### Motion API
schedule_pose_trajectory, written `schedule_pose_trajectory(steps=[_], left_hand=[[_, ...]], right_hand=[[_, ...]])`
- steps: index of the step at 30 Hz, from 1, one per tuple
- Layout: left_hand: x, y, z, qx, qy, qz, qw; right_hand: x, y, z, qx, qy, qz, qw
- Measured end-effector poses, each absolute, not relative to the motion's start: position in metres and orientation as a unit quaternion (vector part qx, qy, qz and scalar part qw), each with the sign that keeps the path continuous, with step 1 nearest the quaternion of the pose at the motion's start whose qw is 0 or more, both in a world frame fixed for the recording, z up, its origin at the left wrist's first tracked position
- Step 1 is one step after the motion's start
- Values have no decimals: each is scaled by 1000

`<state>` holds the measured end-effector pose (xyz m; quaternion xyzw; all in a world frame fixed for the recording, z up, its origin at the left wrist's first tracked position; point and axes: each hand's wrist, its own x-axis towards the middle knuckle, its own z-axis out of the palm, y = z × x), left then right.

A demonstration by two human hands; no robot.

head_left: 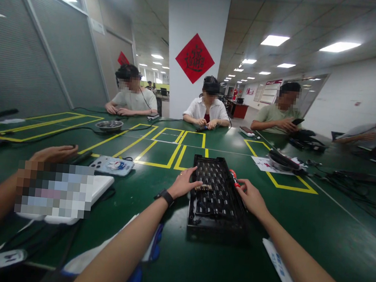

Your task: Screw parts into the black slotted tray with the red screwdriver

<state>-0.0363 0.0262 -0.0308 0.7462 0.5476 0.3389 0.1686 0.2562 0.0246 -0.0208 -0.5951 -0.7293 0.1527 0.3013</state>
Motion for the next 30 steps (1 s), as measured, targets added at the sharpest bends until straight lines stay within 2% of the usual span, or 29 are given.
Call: schedule_pose_trajectory(steps=[8,20,30], left_hand=[[-33,23,-27,773,501,344,180],[-25,18,-15,765,545,327,103],[-28,15,-13,787,527,305,100]], right_hand=[[257,26,-24,-563,-736,166,338],[255,23,-19,-533,-734,171,385],[253,22,-15,-519,-734,161,409]])
